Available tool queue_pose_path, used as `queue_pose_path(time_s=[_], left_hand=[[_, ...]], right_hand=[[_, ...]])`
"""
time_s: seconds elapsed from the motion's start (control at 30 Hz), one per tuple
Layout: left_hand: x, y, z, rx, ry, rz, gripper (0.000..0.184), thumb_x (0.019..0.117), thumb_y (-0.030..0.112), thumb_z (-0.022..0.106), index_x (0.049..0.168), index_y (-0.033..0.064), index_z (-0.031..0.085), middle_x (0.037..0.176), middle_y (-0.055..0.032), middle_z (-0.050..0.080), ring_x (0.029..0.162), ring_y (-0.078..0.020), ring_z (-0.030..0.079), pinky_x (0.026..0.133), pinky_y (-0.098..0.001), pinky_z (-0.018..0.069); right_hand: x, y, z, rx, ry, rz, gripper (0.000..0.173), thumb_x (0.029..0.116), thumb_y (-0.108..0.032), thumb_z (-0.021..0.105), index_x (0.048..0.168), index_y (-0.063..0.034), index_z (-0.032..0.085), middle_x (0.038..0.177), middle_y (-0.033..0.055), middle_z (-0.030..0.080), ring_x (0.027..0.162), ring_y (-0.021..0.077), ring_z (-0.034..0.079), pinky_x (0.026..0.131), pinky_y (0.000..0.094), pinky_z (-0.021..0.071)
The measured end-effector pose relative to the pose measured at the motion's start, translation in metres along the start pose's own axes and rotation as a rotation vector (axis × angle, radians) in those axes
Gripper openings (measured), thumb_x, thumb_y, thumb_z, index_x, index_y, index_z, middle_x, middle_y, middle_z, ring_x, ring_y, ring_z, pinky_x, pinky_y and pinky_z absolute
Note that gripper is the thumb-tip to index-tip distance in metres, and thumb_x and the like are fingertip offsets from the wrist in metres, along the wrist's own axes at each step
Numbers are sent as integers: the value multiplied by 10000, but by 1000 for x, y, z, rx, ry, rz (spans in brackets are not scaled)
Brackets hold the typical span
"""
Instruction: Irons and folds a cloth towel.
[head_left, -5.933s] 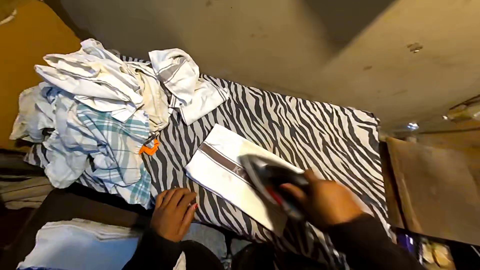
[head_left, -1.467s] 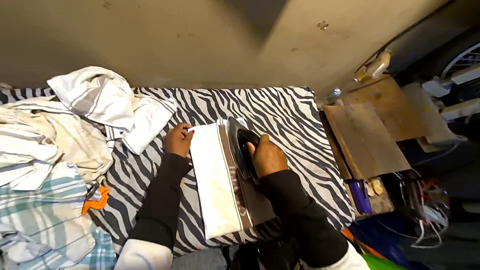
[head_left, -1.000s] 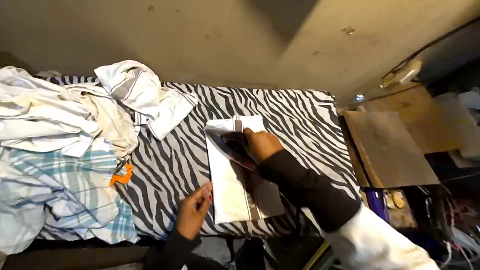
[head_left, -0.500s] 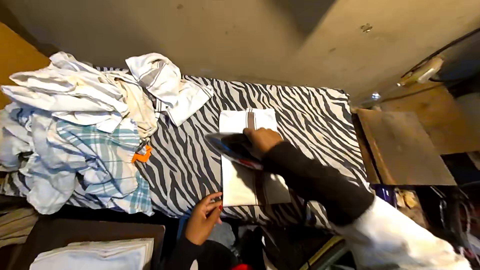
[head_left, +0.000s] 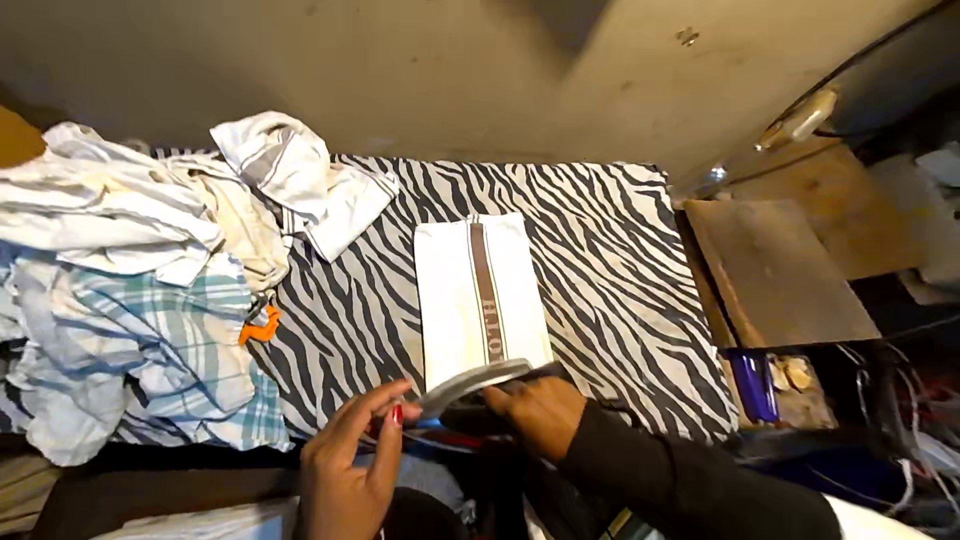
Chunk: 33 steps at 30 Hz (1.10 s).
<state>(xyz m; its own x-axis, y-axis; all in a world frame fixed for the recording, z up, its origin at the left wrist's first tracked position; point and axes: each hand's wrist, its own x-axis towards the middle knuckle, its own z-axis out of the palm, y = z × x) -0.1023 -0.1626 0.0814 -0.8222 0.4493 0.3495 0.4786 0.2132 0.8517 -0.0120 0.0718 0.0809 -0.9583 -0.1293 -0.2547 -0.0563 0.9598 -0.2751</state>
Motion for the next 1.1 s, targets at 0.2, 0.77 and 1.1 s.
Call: queue_pose_path(time_s=[0.2,0.77,1.1], left_hand=[[-2,1,18,-261,20,-21,200,1063,192,523,1150,136,695,864,89,752,778,-2,707,736,-173,600],[-49,-46,118,433,-691,189,773,787,292,842,1495,180,553,1621,-108,413,1500,-489,304,1081,-842,172],[11,-43,9,22,-93,-145,302,985,11,503,1208,-157,619,995,-120,768,911,-105,735,861,-283,595]], right_hand=[[3,11,9,-77,265,30,145,782,-48,783,906,-32,710,659,185,656,562,400,681,464,563,537],[163,69,-93,9,-7,365,308,1016,-76,557,1314,-55,635,1136,284,700,1078,506,671,850,677,521],[77,53,-64,90,-178,141,323,971,-75,652,1290,-23,649,1078,320,698,1011,545,672,833,720,517]])
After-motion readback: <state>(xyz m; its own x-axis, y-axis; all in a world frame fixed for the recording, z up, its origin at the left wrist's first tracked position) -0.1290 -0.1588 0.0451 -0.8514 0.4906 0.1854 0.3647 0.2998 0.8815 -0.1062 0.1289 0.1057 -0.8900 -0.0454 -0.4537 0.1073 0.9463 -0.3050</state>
